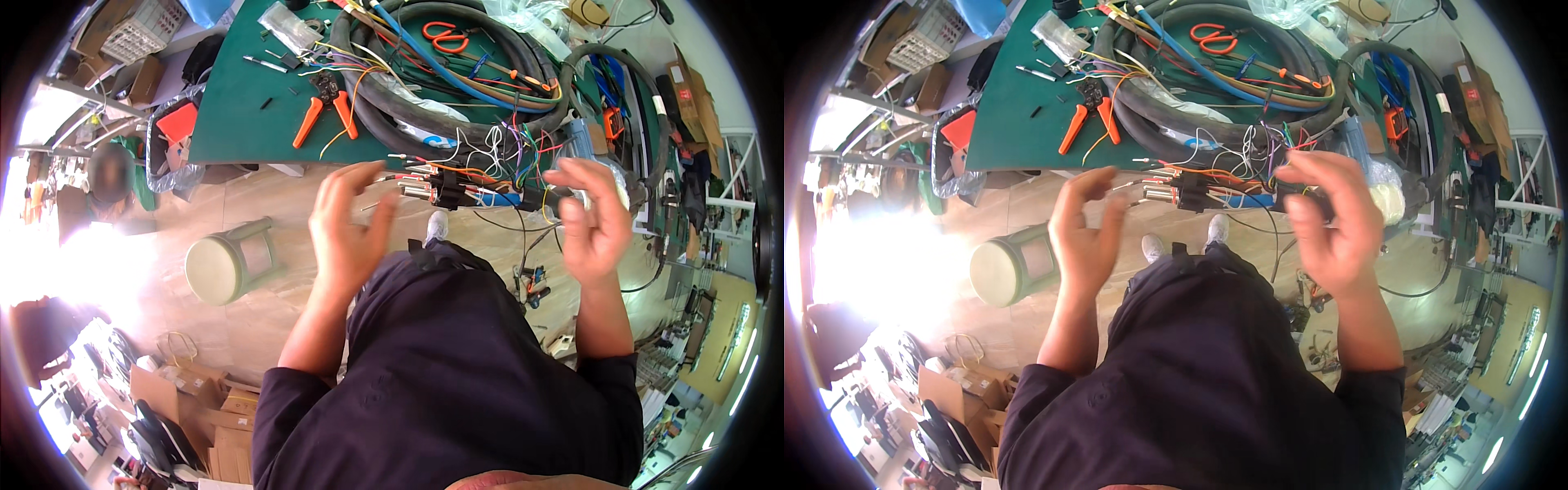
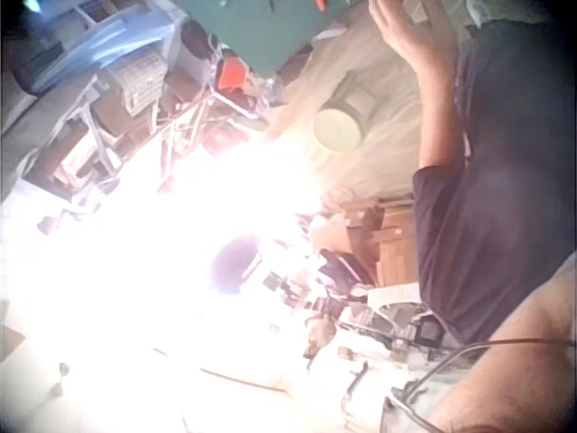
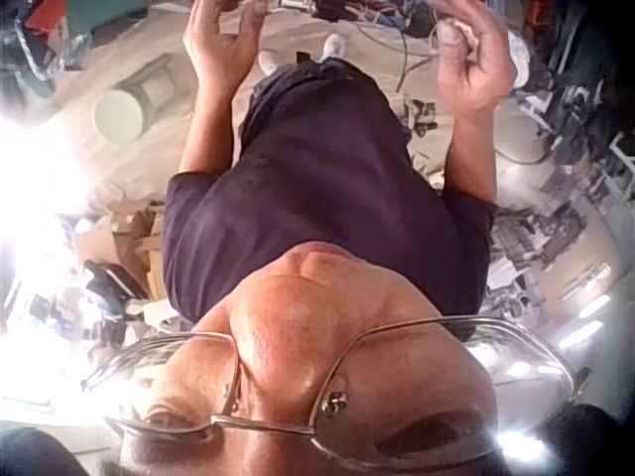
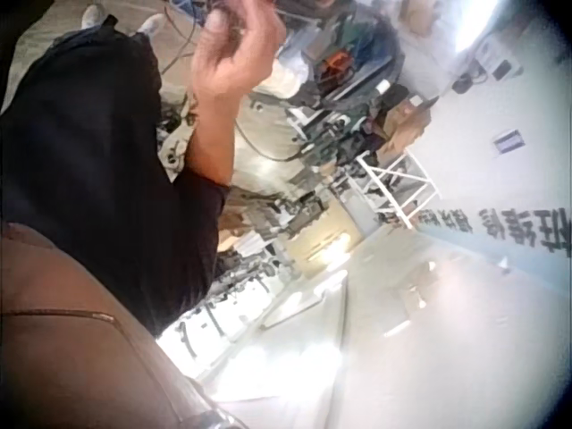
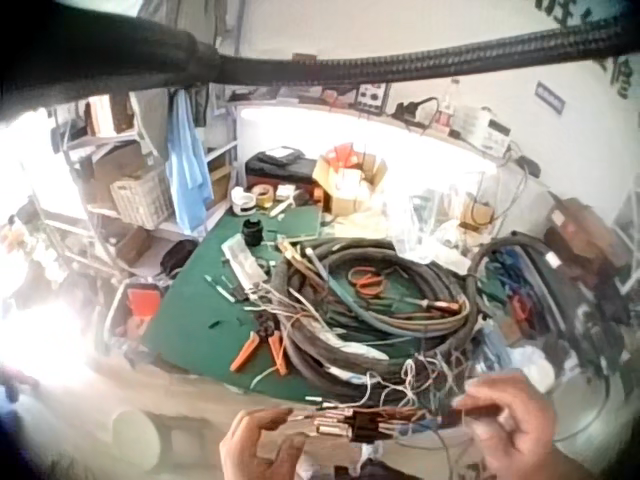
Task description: The person prepares and applies heat-shrink tubing to individual wires within a bundle, using a heat gun to seal the connections.
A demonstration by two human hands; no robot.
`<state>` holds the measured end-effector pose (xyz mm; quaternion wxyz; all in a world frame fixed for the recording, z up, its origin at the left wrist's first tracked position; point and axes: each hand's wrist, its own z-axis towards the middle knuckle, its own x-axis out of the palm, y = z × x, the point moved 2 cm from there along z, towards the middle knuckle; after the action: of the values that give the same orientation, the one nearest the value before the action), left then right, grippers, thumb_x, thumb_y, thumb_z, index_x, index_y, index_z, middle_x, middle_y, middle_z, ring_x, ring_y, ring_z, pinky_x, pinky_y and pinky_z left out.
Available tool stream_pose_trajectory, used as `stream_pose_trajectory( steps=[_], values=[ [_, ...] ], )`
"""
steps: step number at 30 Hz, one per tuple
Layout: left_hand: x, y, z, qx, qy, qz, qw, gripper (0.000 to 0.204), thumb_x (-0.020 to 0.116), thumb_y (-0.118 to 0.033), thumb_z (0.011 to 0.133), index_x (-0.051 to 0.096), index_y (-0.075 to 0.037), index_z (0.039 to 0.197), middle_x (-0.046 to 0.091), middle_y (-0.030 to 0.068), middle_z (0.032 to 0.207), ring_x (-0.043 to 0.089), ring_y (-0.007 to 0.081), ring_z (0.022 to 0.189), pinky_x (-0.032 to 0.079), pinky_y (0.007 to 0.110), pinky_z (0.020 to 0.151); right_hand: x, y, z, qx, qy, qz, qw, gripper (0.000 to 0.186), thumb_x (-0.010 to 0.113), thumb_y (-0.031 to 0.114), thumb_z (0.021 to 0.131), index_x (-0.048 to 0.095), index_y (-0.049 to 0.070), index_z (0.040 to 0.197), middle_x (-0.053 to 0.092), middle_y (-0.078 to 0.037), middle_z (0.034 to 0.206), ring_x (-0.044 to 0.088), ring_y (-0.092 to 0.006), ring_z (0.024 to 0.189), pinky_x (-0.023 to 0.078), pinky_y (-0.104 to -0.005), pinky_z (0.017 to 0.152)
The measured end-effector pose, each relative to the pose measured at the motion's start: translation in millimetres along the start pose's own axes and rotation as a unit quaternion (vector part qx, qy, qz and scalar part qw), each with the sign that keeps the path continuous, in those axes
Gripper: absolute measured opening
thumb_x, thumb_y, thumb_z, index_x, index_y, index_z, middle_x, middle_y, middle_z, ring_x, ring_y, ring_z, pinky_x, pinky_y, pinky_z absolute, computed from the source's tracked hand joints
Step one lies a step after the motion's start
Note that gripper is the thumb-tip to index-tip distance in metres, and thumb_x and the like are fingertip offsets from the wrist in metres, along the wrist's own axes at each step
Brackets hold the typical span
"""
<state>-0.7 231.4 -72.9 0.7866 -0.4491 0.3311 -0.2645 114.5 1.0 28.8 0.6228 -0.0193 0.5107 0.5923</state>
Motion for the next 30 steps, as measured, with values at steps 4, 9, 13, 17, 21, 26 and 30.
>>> stream_pose_trajectory(
  steps=[4, 9, 13, 17, 21, 26, 30],
  values=[
    [-22.5, 34.6, -13.1, -0.109, -0.058, -0.014, 0.992, 0.017, 0.063, -0.009, 0.089, 0.064, 0.001, 0.103, 0.067, 0.0100, 0.092, 0.060, 0.0168, 0.081, 0.048, 0.031, 0.078, -22.3, -3.2, -22.1, 0.096, -0.123, 0.034, 0.987, 0.021, 0.052, 0.011, 0.096, 0.058, -0.004, 0.110, 0.066, -0.015, 0.099, 0.064, -0.0177, 0.085, 0.049, -0.0305, 0.079],
    [-38.7, 55.0, -26.6, -0.161, -0.059, 0.023, 0.985, 0.018, 0.060, -0.015, 0.092, 0.066, 0.000, 0.100, 0.069, 0.0078, 0.091, 0.061, 0.0155, 0.080, 0.048, 0.029, 0.078, -43.1, -16.1, -43.7, 0.092, -0.131, 0.006, 0.987, 0.024, 0.046, 0.014, 0.099, 0.056, -0.003, 0.086, 0.063, -0.012, 0.081, 0.061, -0.0142, 0.068, 0.048, -0.0281, 0.062],
    [-39.5, 50.1, -24.3, -0.169, -0.060, 0.015, 0.984, 0.018, 0.059, -0.015, 0.093, 0.066, 0.000, 0.099, 0.069, 0.0071, 0.090, 0.060, 0.0146, 0.079, 0.048, 0.029, 0.078, -51.8, -21.3, -52.9, 0.111, -0.136, 0.009, 0.984, 0.036, 0.044, 0.021, 0.101, 0.059, -0.003, 0.078, 0.058, -0.007, 0.062, 0.059, -0.0107, 0.067, 0.045, -0.0241, 0.059],
    [-34.4, 38.0, -16.9, -0.161, -0.055, 0.019, 0.985, 0.018, 0.058, -0.014, 0.093, 0.065, 0.001, 0.099, 0.069, 0.0082, 0.088, 0.060, 0.0142, 0.077, 0.048, 0.029, 0.077, -42.9, -11.6, -46.6, 0.173, -0.200, 0.010, 0.964, 0.023, 0.049, 0.015, 0.098, 0.060, -0.003, 0.090, 0.059, -0.006, 0.067, 0.057, -0.0094, 0.067, 0.045, -0.0235, 0.061],
    [-32.3, 31.6, -17.7, -0.169, -0.048, 0.023, 0.984, 0.021, 0.057, -0.018, 0.095, 0.063, 0.002, 0.091, 0.064, 0.0065, 0.075, 0.056, 0.0108, 0.063, 0.047, 0.026, 0.063, -54.1, -23.7, -61.6, 0.163, -0.159, 0.016, 0.974, 0.014, 0.050, 0.009, 0.098, 0.056, -0.003, 0.099, 0.059, -0.006, 0.072, 0.056, -0.0109, 0.065, 0.048, -0.0255, 0.065],
    [-28.8, 34.9, -28.4, -0.230, -0.041, 0.005, 0.972, 0.034, 0.053, -0.025, 0.099, 0.056, 0.001, 0.076, 0.052, 0.0016, 0.058, 0.046, 0.0066, 0.050, 0.041, 0.024, 0.049, -58.3, -27.4, -72.7, 0.177, -0.208, -0.007, 0.962, 0.015, 0.048, 0.011, 0.099, 0.055, -0.002, 0.101, 0.057, -0.005, 0.070, 0.057, -0.0116, 0.066, 0.048, -0.0253, 0.067],
    [-19.5, 35.7, -31.7, -0.232, -0.040, -0.019, 0.972, 0.040, 0.053, -0.027, 0.099, 0.053, 0.000, 0.070, 0.050, 0.0016, 0.055, 0.045, 0.0069, 0.048, 0.041, 0.025, 0.048, -69.7, -37.5, -86.3, 0.181, -0.216, 0.014, 0.959, 0.017, 0.046, 0.013, 0.100, 0.055, -0.002, 0.099, 0.057, -0.006, 0.069, 0.057, -0.0118, 0.065, 0.048, -0.0254, 0.066]
  ],
)
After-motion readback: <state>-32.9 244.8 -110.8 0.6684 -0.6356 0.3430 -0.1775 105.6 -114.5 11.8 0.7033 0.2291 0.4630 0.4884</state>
